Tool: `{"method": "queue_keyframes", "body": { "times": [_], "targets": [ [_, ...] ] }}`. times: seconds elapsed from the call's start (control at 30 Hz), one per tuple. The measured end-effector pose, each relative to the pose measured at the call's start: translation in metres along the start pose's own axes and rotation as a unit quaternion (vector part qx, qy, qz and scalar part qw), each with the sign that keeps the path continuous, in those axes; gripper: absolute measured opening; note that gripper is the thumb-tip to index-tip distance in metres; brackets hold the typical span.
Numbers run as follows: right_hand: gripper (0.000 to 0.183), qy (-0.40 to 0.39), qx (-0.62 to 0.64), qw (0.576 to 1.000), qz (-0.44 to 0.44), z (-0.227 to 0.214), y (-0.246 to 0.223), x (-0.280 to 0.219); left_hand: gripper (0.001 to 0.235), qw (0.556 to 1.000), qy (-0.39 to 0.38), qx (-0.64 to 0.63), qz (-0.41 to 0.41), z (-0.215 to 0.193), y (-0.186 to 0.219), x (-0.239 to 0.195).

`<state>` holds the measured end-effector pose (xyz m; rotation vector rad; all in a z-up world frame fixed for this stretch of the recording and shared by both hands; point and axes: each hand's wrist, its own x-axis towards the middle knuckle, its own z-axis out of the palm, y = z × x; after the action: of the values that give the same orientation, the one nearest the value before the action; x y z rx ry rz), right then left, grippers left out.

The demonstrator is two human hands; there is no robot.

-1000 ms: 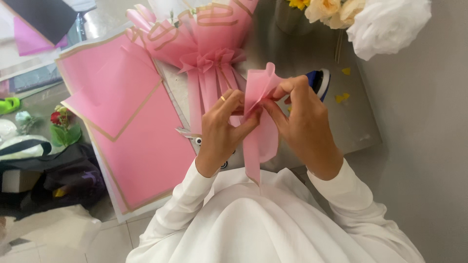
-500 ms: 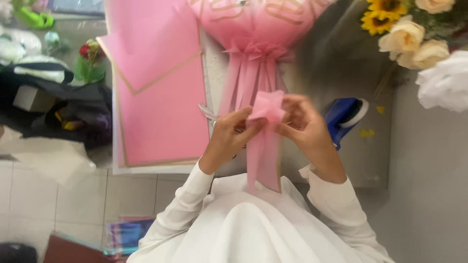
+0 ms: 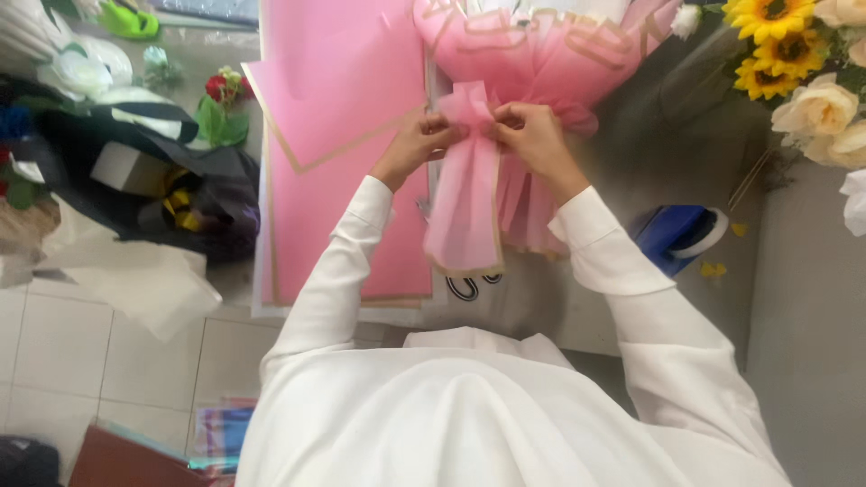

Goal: The person wraps a flower bouquet using pink and white paper, cutting the paper with shears and securing the arrangement with tape.

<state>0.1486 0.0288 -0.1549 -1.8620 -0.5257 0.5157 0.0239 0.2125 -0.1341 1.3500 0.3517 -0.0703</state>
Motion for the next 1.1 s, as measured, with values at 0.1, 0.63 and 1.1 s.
{"method": "queue_keyframes", "body": {
  "times": [0.1, 0.63, 1.1],
  "targets": [
    [0.016, 0.061, -0.227, 0.972, -0.029, 0.002, 0.022, 0.018, 0.015, 0.999, -0.020, -0.026, -0.015, -0.011, -0.011, 0.019],
    [0.022, 0.209, -0.409, 0.882, -0.102, 0.038, -0.011, 0.000, 0.041, 0.998, 0.042, 0.020, 0.052, -0.005, -0.098, 0.103],
    [0.016, 0.187, -0.316, 0.929, -0.045, -0.022, -0.017, -0.032, 0.072, 0.971, -0.024, -0.226, -0.070, 0.050, -0.103, 0.091]
  ]
}}
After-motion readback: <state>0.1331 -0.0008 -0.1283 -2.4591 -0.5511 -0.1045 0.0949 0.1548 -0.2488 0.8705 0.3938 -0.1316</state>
